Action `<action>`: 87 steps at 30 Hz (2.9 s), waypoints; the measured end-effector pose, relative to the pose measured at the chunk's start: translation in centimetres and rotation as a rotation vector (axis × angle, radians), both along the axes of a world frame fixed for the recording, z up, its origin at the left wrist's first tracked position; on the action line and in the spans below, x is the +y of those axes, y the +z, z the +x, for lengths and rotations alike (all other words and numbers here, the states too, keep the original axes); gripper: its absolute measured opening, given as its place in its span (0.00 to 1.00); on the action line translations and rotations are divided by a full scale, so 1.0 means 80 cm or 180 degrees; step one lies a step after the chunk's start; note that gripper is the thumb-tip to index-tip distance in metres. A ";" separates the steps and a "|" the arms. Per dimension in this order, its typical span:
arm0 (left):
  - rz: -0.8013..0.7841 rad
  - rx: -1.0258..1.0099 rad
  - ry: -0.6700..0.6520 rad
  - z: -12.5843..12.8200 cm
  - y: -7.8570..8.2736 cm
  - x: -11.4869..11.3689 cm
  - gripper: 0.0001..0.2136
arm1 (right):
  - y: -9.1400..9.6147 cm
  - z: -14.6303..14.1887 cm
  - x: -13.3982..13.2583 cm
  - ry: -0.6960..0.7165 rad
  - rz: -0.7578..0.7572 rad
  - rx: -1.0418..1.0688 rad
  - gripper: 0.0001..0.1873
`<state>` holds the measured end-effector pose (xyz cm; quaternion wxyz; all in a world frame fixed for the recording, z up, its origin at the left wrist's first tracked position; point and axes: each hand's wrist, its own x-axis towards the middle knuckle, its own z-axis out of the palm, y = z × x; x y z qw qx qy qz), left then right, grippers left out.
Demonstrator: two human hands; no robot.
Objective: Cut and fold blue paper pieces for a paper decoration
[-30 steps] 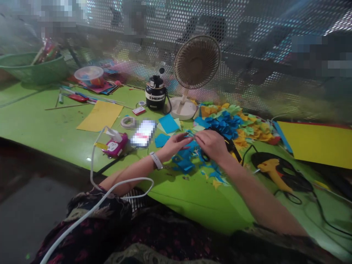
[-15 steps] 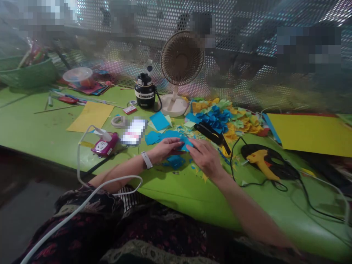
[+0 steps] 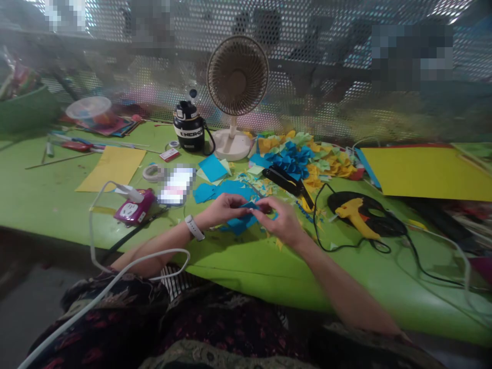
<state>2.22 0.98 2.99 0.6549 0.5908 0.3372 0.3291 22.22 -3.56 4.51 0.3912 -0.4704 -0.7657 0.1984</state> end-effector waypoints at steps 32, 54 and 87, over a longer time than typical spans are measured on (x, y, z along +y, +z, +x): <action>0.3701 0.0729 0.0266 -0.015 0.000 -0.003 0.27 | 0.006 -0.001 0.009 0.0357 -0.2056 0.1414 0.10; -0.0988 -0.0837 0.0820 -0.003 -0.001 0.009 0.17 | -0.007 0.027 0.031 -0.1119 -0.0786 -0.2611 0.15; -0.1263 -0.1507 0.1454 0.004 0.006 0.014 0.10 | 0.000 0.038 0.033 -0.1041 -0.0646 -0.0588 0.19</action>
